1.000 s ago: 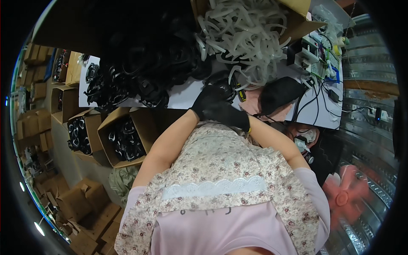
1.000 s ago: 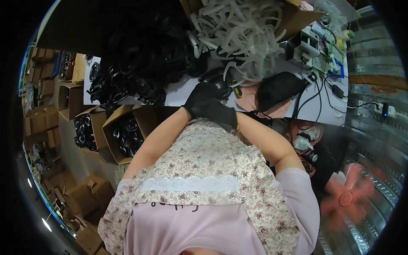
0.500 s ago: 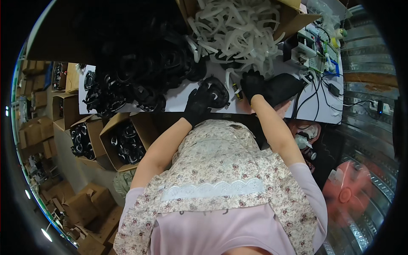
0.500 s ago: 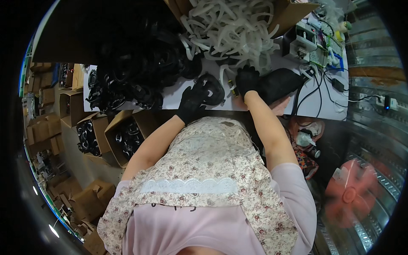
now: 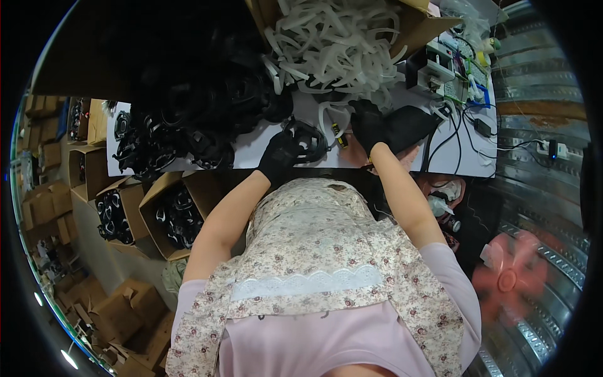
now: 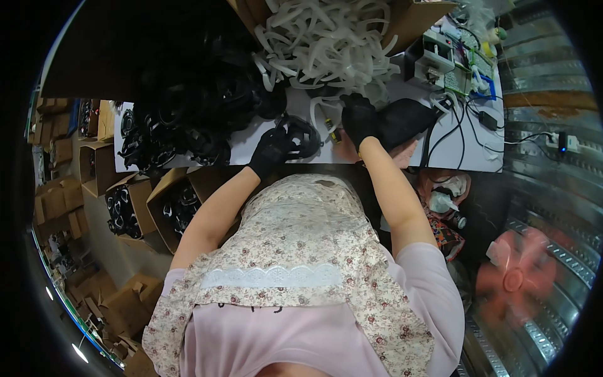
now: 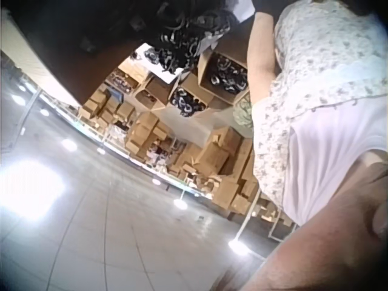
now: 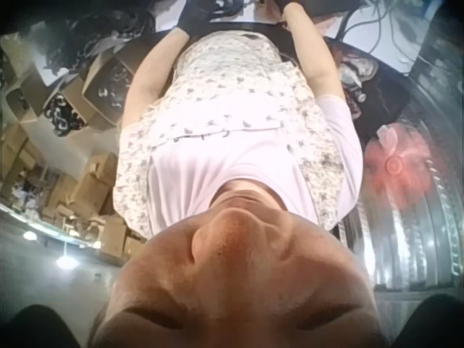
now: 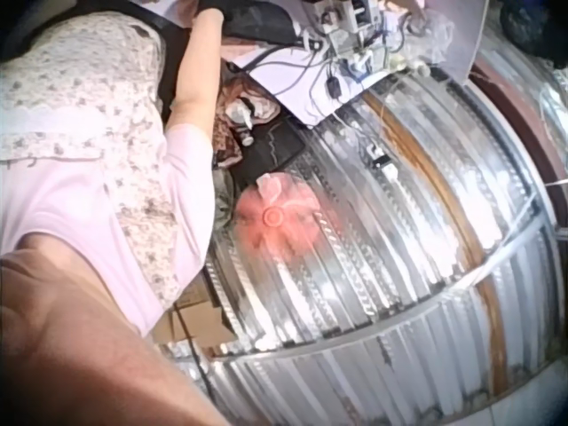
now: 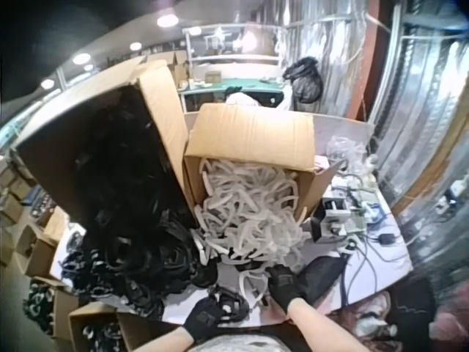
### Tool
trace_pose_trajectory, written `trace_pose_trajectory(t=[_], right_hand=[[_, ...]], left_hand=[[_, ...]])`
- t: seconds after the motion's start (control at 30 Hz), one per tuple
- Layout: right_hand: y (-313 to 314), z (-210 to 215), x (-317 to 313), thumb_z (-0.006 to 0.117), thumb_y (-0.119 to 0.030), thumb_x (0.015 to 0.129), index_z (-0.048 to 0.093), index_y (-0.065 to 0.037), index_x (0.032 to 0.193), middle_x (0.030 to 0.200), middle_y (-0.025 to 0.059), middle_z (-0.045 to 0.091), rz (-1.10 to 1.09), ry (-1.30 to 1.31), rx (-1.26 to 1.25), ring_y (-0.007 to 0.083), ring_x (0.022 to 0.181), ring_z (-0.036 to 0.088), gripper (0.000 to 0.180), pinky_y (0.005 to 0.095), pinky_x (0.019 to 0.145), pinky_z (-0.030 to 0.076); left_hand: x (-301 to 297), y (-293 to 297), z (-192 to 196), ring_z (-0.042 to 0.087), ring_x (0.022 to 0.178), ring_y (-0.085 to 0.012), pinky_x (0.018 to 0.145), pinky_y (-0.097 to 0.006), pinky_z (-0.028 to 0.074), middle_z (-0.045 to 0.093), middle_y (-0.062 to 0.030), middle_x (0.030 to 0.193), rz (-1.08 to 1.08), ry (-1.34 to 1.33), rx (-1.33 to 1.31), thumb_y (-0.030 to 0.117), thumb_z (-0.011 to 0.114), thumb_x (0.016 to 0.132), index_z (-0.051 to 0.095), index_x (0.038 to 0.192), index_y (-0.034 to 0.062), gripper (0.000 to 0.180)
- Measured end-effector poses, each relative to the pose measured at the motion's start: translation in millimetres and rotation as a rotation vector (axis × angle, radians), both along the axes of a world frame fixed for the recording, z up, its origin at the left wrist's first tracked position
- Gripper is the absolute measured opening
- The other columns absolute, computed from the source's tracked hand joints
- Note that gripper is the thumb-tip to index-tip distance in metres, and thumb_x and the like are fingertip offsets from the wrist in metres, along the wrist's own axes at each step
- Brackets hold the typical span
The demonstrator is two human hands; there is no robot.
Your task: Assembling white plastic rings into black circular plastic frames by hand.
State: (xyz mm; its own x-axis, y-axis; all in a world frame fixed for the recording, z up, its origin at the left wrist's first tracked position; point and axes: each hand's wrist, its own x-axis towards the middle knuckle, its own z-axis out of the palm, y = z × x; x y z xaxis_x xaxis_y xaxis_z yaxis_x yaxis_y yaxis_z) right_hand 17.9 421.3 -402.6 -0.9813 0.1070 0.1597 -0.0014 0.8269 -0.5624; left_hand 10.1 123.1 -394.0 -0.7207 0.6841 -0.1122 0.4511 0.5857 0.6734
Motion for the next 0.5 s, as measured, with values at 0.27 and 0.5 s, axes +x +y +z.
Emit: trace_pose_trajectory(t=[0.27, 0.5], right_hand=[[-42, 7, -11, 0.074, -0.020, 0.072, 0.067, -0.012, 0.111, 0.109, 0.0107, 0.067, 0.096, 0.188, 0.126, 0.0323, 0.098, 0.063, 0.040, 0.0473, 0.087, 0.047], [-32, -40, -29, 0.064, -0.029, 0.080, 0.072, -0.016, 0.096, 0.093, 0.0110, 0.067, -0.009, -0.088, 0.657, 0.0310, 0.088, 0.065, 0.021, 0.0473, 0.076, 0.047]], left_hand=[[-15, -38, 104, 0.065, 0.096, -0.0177, 0.084, -0.031, 0.052, 0.070, -0.0066, 0.109, 0.302, -1.055, 0.368, 0.022, 0.059, 0.098, 0.062, 0.131, 0.0071, 0.036], [-21, -119, 92, 0.067, 0.097, -0.0139, 0.086, -0.030, 0.055, 0.070, -0.0045, 0.107, 0.085, -0.794, 0.505, 0.014, 0.055, 0.098, 0.068, 0.116, 0.0030, 0.024]])
